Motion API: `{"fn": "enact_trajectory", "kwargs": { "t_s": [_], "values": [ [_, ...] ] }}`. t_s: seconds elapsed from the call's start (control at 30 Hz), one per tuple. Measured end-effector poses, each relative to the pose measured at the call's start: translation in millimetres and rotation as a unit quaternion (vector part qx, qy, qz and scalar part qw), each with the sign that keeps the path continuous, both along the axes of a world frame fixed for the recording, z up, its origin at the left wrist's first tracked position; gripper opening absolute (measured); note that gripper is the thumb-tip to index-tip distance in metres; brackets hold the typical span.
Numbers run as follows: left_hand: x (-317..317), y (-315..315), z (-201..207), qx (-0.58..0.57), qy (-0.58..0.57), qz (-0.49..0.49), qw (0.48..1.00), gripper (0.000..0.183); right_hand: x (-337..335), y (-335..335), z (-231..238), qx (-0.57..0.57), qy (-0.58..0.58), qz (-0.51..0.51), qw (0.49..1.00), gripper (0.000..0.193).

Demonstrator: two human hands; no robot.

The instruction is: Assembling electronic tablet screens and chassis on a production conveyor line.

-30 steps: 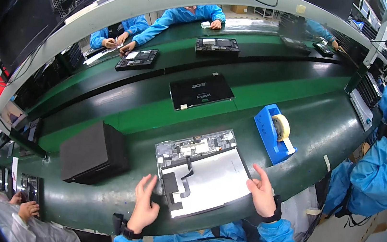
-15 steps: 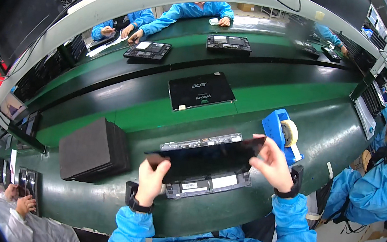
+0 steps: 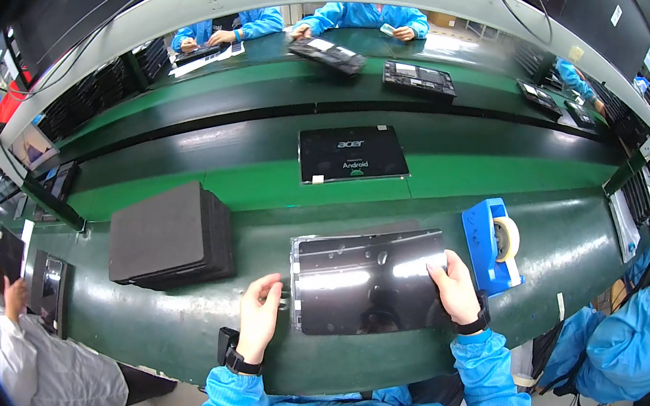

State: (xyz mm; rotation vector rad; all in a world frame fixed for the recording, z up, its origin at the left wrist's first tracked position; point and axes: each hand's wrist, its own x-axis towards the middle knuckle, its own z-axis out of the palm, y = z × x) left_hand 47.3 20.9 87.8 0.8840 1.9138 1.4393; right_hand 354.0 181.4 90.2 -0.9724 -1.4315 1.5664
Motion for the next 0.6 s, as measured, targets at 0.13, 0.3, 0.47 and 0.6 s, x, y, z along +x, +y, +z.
{"fn": "enact_trajectory", "kwargs": {
  "t_s": [0.13, 0.3, 0.47, 0.6],
  "values": [
    [7, -3, -9, 0.008, -0.055, -0.032, 0.998, 0.020, -13, -1, 5, -0.009, 0.017, -0.001, 1.000, 0.024],
    [9, -2, -12, 0.020, -0.077, -0.033, 0.996, 0.022, -15, 2, 1, -0.027, 0.040, 0.009, 0.999, 0.025],
    [11, 0, -8, 0.025, -0.103, -0.038, 0.994, 0.024, -15, 5, -8, 0.004, 0.022, -0.004, 1.000, 0.026],
    [11, -1, -12, 0.028, -0.111, -0.035, 0.993, 0.023, -18, 3, -3, 0.004, 0.003, -0.006, 1.000, 0.026]
  ]
}}
